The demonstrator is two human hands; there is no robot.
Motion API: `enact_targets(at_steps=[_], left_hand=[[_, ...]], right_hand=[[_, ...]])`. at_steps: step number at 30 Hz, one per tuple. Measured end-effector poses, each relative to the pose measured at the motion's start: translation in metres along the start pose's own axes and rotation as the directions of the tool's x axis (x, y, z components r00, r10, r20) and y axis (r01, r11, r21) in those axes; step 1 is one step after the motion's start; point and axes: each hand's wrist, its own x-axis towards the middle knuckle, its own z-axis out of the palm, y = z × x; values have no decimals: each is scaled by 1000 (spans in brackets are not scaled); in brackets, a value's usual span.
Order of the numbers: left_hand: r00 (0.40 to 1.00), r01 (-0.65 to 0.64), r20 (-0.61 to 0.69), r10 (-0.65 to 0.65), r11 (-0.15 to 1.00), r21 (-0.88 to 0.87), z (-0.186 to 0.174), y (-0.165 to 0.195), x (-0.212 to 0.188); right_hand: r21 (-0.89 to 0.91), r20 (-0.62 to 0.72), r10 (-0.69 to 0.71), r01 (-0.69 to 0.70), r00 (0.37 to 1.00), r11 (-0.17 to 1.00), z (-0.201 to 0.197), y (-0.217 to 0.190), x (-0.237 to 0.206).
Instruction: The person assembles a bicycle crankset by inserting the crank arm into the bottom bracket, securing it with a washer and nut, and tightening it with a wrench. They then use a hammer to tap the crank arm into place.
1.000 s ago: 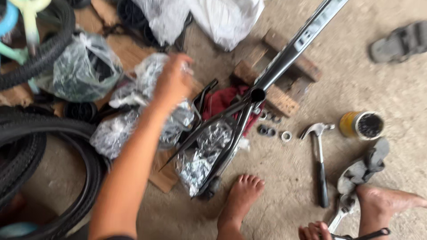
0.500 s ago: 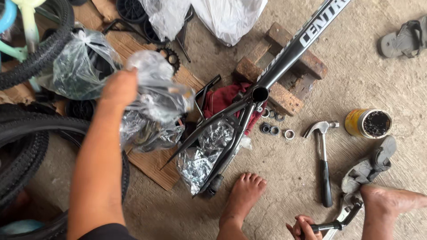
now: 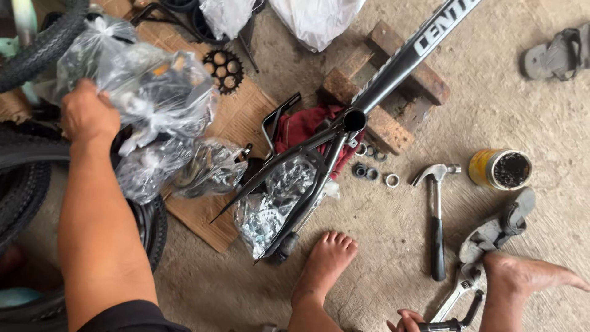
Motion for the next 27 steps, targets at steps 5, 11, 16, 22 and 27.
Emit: enact_targets(at_steps=[5, 11, 16, 22, 27], left_hand=[[964, -151, -231, 132, 986, -68, 13, 9, 21], [982, -177, -43, 182, 838, -517, 47, 100, 2], [589, -684, 97, 802, 560, -468, 103, 203, -47], [561, -810, 136, 817, 507, 296, 178, 213, -11], [649, -731, 358, 671, 419, 539, 171, 173, 39]], right_hand=[[-320, 30, 210, -190, 977, 928, -33, 39, -141], [-886, 25, 678, -299, 735, 356, -121, 122, -260], [-907, 30, 698, -273, 716, 319, -98, 117, -248], [-901, 27, 679, -276, 734, 334, -96, 111, -252], [-895, 38, 700, -287, 714, 342, -110, 118, -249]])
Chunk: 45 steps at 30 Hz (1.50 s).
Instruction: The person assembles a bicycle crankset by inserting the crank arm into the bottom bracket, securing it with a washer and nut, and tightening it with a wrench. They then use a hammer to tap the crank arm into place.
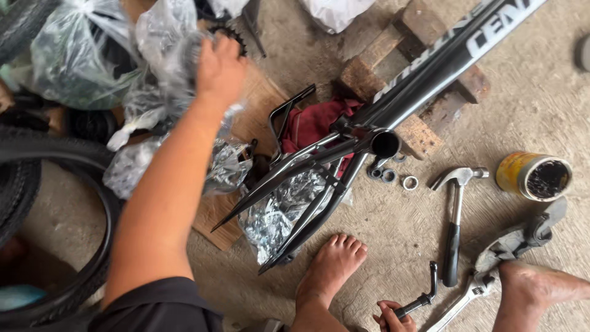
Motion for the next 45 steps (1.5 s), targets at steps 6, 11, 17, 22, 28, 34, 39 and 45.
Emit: enact_targets(at_steps=[6, 11, 17, 22, 28, 34, 39, 45], left_hand=[[946, 190, -279, -163, 979, 73, 10, -81, -47], [894, 397, 80, -441, 697, -598, -6, -184, -111], [494, 830, 511, -703, 206, -519, -5, -188, -153], [570, 170, -445, -691, 628, -759, -51, -115, -82], [971, 208, 6, -240, 829, -519, -37, 15, -5], [927, 301, 1, -375, 741, -600, 4, 19, -13], [918, 130, -208, -336, 753, -645, 6, 19, -40], [739, -154, -172, -651, 85, -984, -15, -14, -128]], right_hand=[[12, 29, 51, -51, 998, 999, -9, 10, 0], [-95, 36, -11, 14, 999, 995, -18, 16, 4], [78, 23, -30, 28, 999, 997, 12, 2, 0], [-69, -48, 4, -7, 999, 998, 8, -15, -2], [-64, -58, 147, -151, 987, 986, 23, -17, -7], [230, -524, -249, 417, 814, 879, -61, -125, 47], [104, -716, -383, 631, 584, 768, -143, -189, 86], [35, -753, -372, 598, 542, 801, -121, -184, 31]])
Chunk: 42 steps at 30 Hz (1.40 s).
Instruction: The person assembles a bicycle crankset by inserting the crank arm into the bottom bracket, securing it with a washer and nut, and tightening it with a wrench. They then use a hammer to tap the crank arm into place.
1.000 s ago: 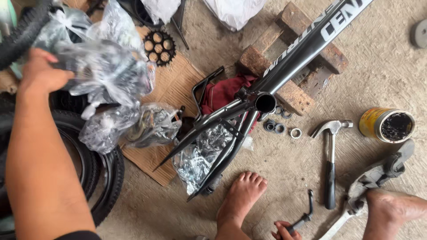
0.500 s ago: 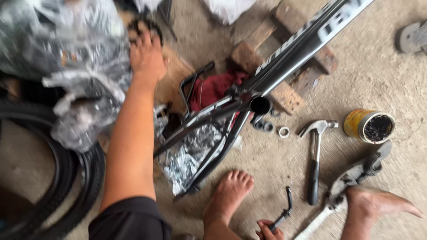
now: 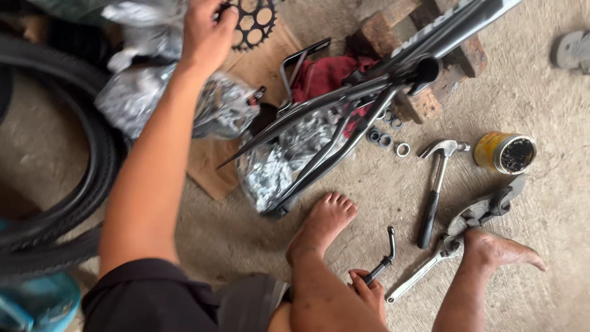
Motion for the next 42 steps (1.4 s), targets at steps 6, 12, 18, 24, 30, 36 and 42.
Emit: enact_targets(at_steps=[6, 12, 18, 24, 30, 36, 42], left_hand=[[999, 43, 13, -41, 959, -279, -156, 84, -123], [611, 597, 481, -629, 765, 242, -188, 97, -232], [494, -244, 797, -348, 824, 511, -90, 38, -241], [368, -289, 813, -451, 776, 561, -36, 5, -208], [495, -329, 822, -283, 814, 478, -66, 19, -234], [617, 52, 612, -495, 802, 596, -118, 66, -290], [806, 395, 323, -496, 857, 330, -143, 101, -398]], right_hand=[[-66, 5, 3, -2, 1000, 998, -22, -11, -38], [-83, -12, 21, -22, 1000, 996, -29, -24, -79], [-102, -5, 28, -28, 1000, 994, -45, -29, -89], [-112, -9, 50, -51, 999, 992, -47, -30, -80], [-115, -13, 68, -69, 998, 991, -44, -21, -80], [-126, 25, 84, -80, 996, 989, -47, -34, -87], [-140, 182, 131, -106, 974, 984, -55, -45, -59]])
